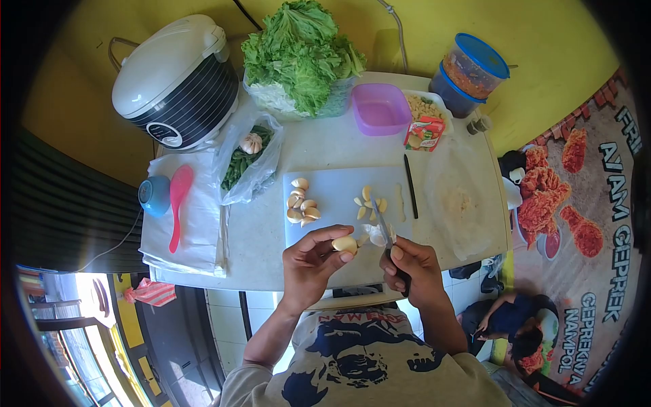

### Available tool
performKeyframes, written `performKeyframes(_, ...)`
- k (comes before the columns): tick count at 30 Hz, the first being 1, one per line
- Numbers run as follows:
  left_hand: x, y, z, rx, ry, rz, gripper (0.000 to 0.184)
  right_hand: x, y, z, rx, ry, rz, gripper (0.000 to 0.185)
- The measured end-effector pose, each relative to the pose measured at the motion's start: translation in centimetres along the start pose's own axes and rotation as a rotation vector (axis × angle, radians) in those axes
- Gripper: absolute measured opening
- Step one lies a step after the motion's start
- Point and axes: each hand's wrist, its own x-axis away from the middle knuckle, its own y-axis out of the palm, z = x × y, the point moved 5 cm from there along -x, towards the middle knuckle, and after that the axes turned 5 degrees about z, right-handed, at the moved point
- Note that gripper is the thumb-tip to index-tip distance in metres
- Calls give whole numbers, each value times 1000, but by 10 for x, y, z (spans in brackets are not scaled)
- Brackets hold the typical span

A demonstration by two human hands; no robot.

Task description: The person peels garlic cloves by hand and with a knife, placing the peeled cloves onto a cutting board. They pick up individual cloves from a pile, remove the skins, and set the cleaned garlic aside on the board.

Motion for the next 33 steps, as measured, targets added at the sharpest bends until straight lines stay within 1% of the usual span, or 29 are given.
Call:
performKeyframes(1,-1,-1,-1,28,-9,12,32,0,0,-1,-1,-1,1,31)
performKeyframes(3,-1,-2,-2,29,-13,24,31,1,-4,-13,206,-237,114,32)
performKeyframes(4,-2,-3,-3,29,-15,38,30,1,-6,-15,205,-238,113,32)
performKeyframes(6,-2,-2,-1,34,-1,55,30,7,-28,-35,380,-503,330,34)
performKeyframes(7,-2,-2,0,40,12,70,31,8,-38,-41,380,-502,331,34)
performKeyframes(9,-2,-4,-2,28,29,56,32,14,-71,-65,540,-592,609,34)
performKeyframes(11,-2,-5,-1,18,48,45,32,15,-89,-86,887,-719,790,31)
performKeyframes(12,-2,-5,-1,25,18,51,31,15,-96,-91,887,-721,787,31)
performKeyframes(14,-2,-5,-2,34,-13,58,30,17,-112,-96,1145,-571,922,29)
performKeyframes(15,-2,-5,-1,43,-19,55,30,18,-117,-97,1146,-572,920,29)
performKeyframes(17,-2,-6,0,50,-23,56,30,17,-124,-94,1389,-417,906,28)
performKeyframes(18,-2,-6,0,85,-47,66,31,17,-123,-94,1390,-416,905,28)
performKeyframes(20,-2,-7,-1,120,-73,76,31,16,-123,-91,1397,-275,847,28)
performKeyframes(24,-2,-7,-4,216,-123,33,31,18,-122,-88,1331,-247,867,28)
performKeyframes(26,-1,-8,-6,247,-137,30,31,17,-131,-84,1279,-376,826,29)
performKeyframes(30,0,-5,-6,252,-133,34,33,16,-125,-87,1353,-415,896,31)
performKeyframes(32,1,-3,-5,270,-148,52,34,19,-101,-92,1079,-540,956,28)
performKeyframes(33,0,-2,-4,298,-162,50,34,20,-89,-89,1077,-537,962,28)
